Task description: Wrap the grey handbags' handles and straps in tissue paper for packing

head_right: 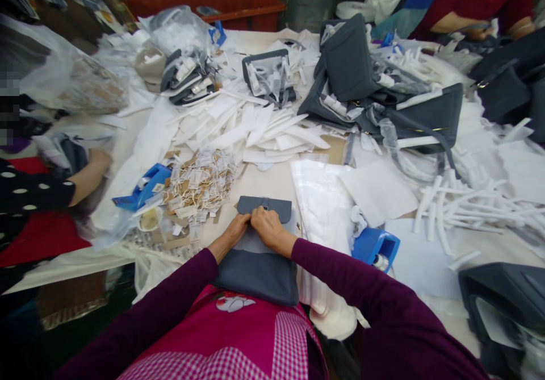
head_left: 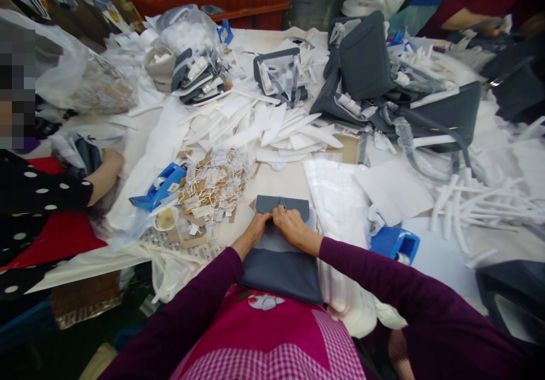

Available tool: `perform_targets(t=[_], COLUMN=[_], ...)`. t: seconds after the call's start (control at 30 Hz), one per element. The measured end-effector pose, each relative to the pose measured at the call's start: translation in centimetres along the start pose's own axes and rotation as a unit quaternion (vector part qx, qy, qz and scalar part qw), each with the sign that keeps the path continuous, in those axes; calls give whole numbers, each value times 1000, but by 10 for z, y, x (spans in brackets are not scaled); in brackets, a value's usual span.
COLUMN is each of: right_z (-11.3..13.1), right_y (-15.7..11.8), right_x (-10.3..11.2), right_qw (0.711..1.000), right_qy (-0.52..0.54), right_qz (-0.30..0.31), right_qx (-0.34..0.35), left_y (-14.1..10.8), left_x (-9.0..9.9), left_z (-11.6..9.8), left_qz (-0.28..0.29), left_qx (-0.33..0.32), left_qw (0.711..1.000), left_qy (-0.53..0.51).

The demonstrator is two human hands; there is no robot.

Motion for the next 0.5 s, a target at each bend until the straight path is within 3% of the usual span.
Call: perform_targets(t=[0.13,0.27,0.37,0.5], right_z=[-43,-74,-82,-78], right_y=[1,4,3,-4], right_x=[6,-11,-18,-5], right_qw=[990,972,960,962], right_qy=[99,184,228,224], right_qz=[-42,-18,-12,-64], right_qx=[-94,-148,-162,-142], left_y=[2,3,3,3], left_x=[2,1,0,1], left_z=[12,22,24,24], left_qz=[-32,-49,-50,-49], left_qx=[18,36,43,48], left_qw=[998,995,994,993], left_qy=[-47,-79,-88,-92])
Point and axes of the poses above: each hand's wrist, its own y-axis towards the middle knuckle, its own x-axis out of the back of the hand, z = x × y, the point moved 10 cm from there along y, towards the middle knuckle, and after that the axes turned 6 degrees about z, right-handed, at the moved point
